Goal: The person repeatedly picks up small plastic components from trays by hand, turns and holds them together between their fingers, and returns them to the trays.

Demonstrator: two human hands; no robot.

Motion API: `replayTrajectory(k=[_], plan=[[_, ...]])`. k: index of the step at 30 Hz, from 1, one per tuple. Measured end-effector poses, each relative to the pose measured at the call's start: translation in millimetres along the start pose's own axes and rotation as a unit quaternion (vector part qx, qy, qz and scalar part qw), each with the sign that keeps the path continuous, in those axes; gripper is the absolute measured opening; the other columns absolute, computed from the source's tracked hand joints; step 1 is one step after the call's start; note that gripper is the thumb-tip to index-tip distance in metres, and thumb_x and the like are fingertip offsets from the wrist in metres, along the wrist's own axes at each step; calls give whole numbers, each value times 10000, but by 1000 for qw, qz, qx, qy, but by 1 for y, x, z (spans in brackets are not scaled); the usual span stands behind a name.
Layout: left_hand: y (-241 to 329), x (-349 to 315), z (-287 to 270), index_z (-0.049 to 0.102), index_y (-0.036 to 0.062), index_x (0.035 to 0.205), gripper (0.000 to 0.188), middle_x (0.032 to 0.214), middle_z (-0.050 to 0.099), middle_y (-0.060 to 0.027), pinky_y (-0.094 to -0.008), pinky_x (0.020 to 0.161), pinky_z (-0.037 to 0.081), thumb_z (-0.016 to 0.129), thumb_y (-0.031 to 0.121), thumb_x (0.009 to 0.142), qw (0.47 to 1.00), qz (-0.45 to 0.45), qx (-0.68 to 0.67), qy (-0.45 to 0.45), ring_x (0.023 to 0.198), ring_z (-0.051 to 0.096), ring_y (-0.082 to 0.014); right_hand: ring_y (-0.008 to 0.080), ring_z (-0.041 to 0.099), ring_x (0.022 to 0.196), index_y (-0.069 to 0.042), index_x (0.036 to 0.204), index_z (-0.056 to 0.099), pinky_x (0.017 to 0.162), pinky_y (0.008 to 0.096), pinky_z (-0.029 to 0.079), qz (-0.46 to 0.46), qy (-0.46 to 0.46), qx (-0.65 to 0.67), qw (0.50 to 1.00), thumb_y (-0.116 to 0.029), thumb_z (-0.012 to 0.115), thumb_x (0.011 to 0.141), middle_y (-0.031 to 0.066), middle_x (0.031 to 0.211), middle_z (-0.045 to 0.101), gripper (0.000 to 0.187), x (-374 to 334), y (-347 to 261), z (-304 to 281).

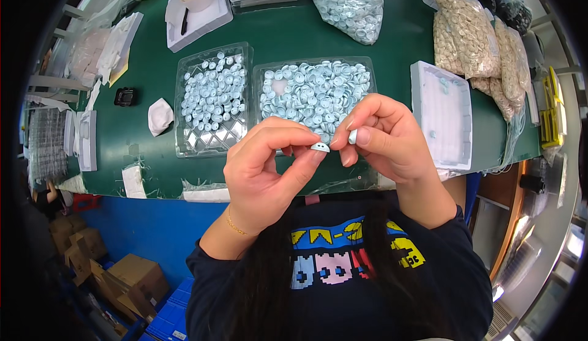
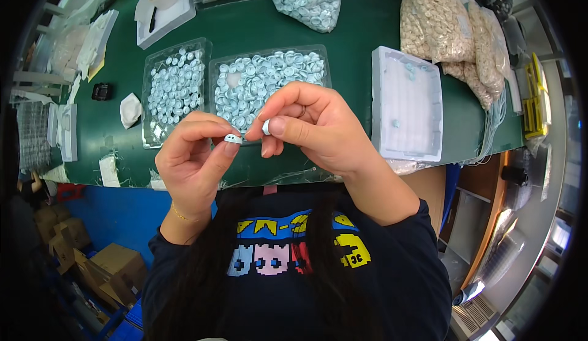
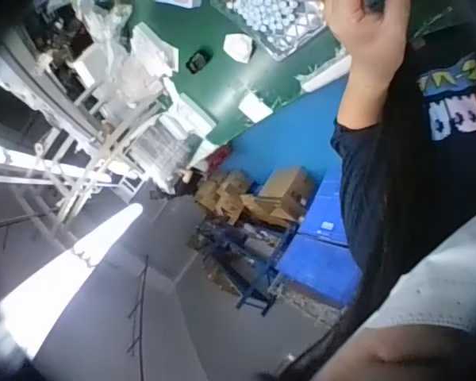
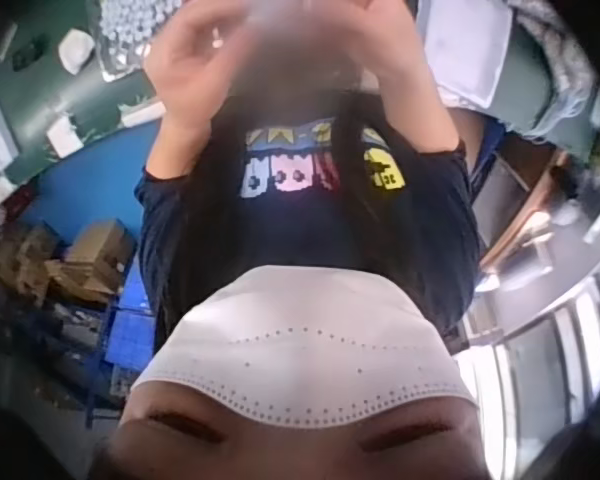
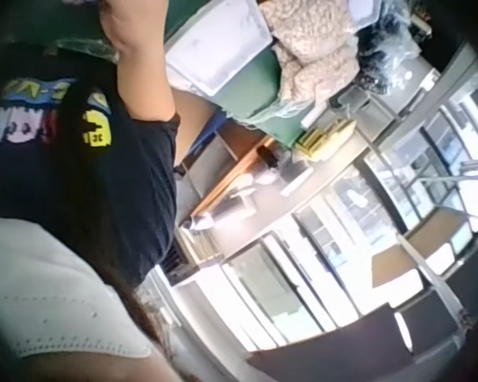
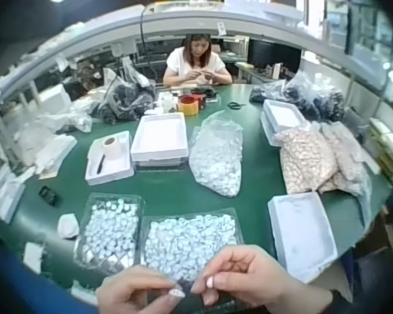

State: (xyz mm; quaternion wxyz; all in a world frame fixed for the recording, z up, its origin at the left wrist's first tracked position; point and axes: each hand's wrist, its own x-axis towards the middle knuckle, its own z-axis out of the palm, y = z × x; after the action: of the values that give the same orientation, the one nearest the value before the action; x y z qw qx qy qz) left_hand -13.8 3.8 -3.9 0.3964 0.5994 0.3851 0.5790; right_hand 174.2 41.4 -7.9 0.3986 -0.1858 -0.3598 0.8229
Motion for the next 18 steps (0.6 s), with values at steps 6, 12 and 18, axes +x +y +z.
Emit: replayTrajectory(k=[6,12,18], plan=[[5,-4,2,594,-20,834,162,801,630,-87,-225,566,421,665,-80,701,1000,-5,12,-1,673,543,-109,119,559,786,33,928,571,693,215,457,-95,12,-82,992,17,569,830,92,904,578,99,-2,9,6],[7,-5,4,586,-35,851,161,813,631,-93,-220,594,418,644,-94,713,996,-74,-42,8,685,543,-113,183,571,742,14,938,579,655,267,475,-99,6,-18,995,5,555,829,166,923,574,113,-3,10,9],[1,-2,5,578,-36,861,169,824,623,-104,-220,601,414,649,-94,719,999,-8,-32,0,701,542,-120,130,570,814,41,943,608,683,234,491,-149,32,-116,981,58,573,807,130,937,583,141,-2,11,9]])
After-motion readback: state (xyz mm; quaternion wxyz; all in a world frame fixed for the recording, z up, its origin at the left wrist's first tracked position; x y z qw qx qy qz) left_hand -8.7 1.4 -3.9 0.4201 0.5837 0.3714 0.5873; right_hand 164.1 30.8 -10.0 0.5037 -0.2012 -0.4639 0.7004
